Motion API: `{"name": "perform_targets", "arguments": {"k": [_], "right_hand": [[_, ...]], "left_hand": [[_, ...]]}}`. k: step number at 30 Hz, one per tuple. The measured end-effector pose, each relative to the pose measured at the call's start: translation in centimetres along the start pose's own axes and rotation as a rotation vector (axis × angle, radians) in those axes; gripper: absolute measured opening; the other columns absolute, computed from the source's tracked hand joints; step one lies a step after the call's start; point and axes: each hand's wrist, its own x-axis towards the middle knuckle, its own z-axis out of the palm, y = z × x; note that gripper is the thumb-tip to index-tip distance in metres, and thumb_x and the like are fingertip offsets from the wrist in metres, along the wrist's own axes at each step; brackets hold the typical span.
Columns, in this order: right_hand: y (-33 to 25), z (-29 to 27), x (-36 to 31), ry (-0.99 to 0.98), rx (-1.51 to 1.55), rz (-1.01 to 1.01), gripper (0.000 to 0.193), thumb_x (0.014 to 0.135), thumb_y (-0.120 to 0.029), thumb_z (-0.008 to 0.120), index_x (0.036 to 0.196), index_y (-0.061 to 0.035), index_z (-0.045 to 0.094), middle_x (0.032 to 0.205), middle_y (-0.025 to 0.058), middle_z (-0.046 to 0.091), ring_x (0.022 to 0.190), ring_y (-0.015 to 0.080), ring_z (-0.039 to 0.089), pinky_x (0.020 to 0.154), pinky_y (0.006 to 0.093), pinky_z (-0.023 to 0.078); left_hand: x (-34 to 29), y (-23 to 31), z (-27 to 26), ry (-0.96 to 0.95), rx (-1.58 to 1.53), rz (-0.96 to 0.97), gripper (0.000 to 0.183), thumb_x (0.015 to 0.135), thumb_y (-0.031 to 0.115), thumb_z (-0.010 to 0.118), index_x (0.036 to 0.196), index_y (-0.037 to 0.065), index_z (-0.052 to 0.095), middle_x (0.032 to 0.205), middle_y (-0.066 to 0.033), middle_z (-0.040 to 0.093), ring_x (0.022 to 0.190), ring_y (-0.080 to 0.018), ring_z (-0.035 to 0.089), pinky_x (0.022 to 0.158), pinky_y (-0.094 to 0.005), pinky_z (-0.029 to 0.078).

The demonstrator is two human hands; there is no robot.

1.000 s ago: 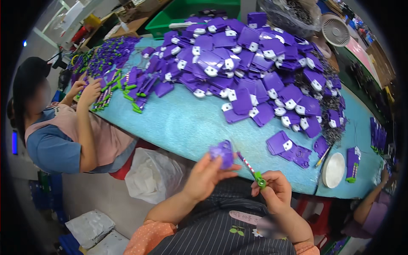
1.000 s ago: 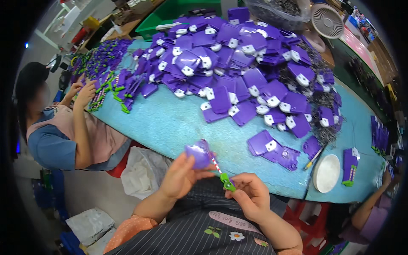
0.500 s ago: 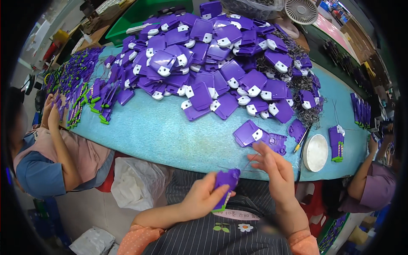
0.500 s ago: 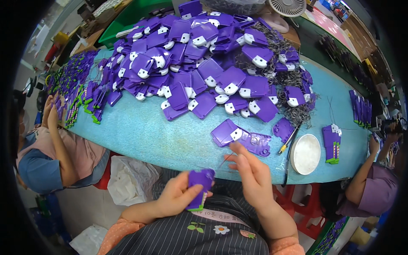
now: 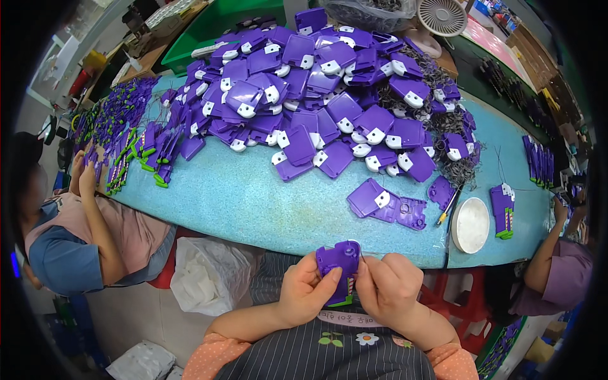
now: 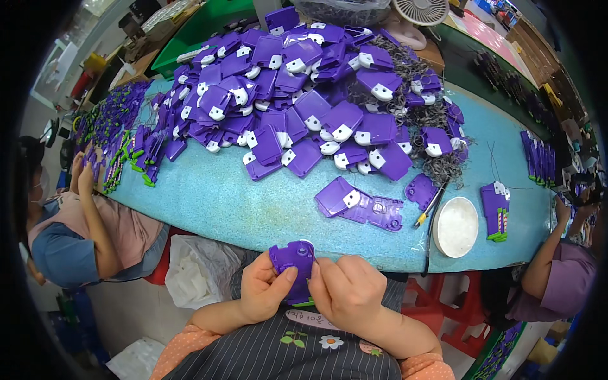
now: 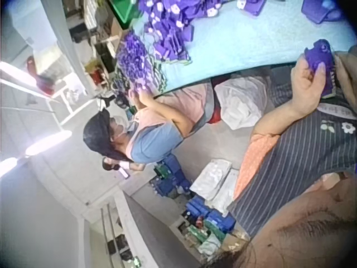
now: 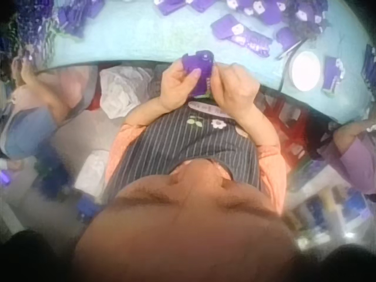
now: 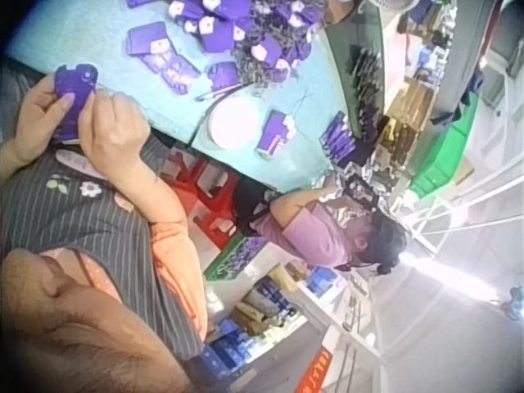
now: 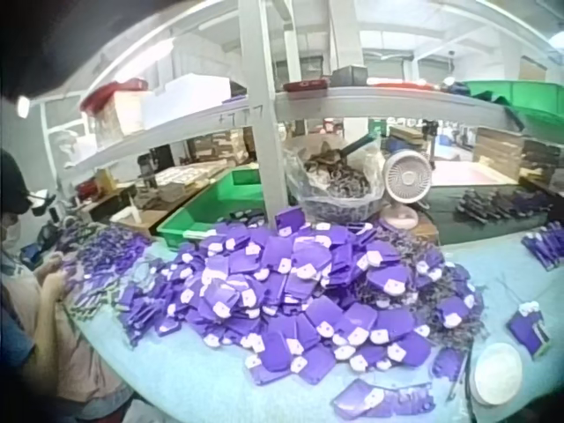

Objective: The person assembles purple plastic toy components by hand. They pick up a purple plastic body, insert a white plastic piece into a slot, and then attach a green plastic base to the bottom. The completed units are placed on the table.

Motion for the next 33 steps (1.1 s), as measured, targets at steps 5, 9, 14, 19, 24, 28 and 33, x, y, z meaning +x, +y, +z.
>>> {"name": "perform_targets", "arguments": {"k": [5,9,14,19,24,28,33], "right_hand": [[0.4,-0.5,0.0,-0.085,0.007,-0.008,0.007,0.071,-0.006,0.064,0.067,-0.0037,0.058,0.054,0.0059,0.044,0.045,0.0221,0.046,0.042,0.0332,0.035],[1.2,-1.1,-0.3,-0.174,0.221,0.123,0.007,0.072,-0.002,0.062,0.065,-0.0030,0.059,0.055,0.0081,0.046,0.046,0.0236,0.046,0.042,0.0340,0.035],[1.4,-1.4,-0.2,-0.134,0.297,0.170,0.007,0.071,-0.004,0.064,0.072,-0.0036,0.058,0.059,0.0076,0.052,0.049,0.0231,0.052,0.044,0.0341,0.040],[1.7,-0.2,-0.7,0.017,0.096,-0.010,0.015,0.068,0.000,0.066,0.080,-0.0020,0.056,0.056,0.0066,0.049,0.047,0.0218,0.051,0.042,0.0324,0.039],[1.5,0.2,-1.3,0.075,0.014,-0.034,0.016,0.067,0.001,0.067,0.077,-0.0024,0.056,0.054,0.0052,0.046,0.043,0.0197,0.047,0.039,0.0305,0.036],[1.5,0.5,-1.5,0.161,-0.006,-0.064,0.014,0.067,0.001,0.067,0.074,-0.0026,0.056,0.052,0.0044,0.045,0.041,0.0187,0.045,0.038,0.0298,0.034],[1.7,1.0,-1.9,0.204,0.020,-0.055,0.012,0.068,0.000,0.067,0.073,-0.0025,0.056,0.052,0.0041,0.044,0.040,0.0183,0.044,0.037,0.0298,0.033]], "left_hand": [[-0.4,-0.3,-0.3,-0.056,0.106,0.016,0.029,0.092,0.001,0.047,0.120,-0.006,0.046,0.108,-0.0108,0.060,0.095,-0.0110,0.058,0.080,-0.0237,0.048],[-0.4,-0.2,-0.6,-0.101,0.211,-0.001,0.027,0.091,0.000,0.047,0.117,-0.007,0.049,0.106,-0.0112,0.061,0.095,-0.0123,0.058,0.082,-0.0260,0.049],[0.0,-0.3,-0.5,-0.125,0.201,-0.024,0.028,0.091,0.003,0.048,0.119,-0.005,0.049,0.101,-0.0102,0.064,0.090,-0.0097,0.059,0.076,-0.0225,0.048],[0.1,-0.1,-0.1,-0.116,0.113,-0.049,0.027,0.092,0.003,0.048,0.118,-0.005,0.050,0.100,-0.0080,0.063,0.086,-0.0072,0.058,0.073,-0.0203,0.047],[-0.3,-0.5,-0.3,-0.105,0.163,-0.029,0.026,0.092,0.004,0.049,0.116,-0.005,0.051,0.098,-0.0066,0.063,0.084,-0.0060,0.057,0.072,-0.0202,0.047],[-0.5,-0.3,-0.1,-0.093,0.152,-0.028,0.026,0.092,0.004,0.049,0.116,-0.005,0.051,0.098,-0.0070,0.063,0.084,-0.0062,0.057,0.072,-0.0207,0.047],[-0.7,-0.1,0.3,-0.099,0.137,-0.028,0.026,0.092,0.004,0.049,0.116,-0.006,0.051,0.097,-0.0076,0.063,0.084,-0.0063,0.058,0.072,-0.0205,0.047]]}}
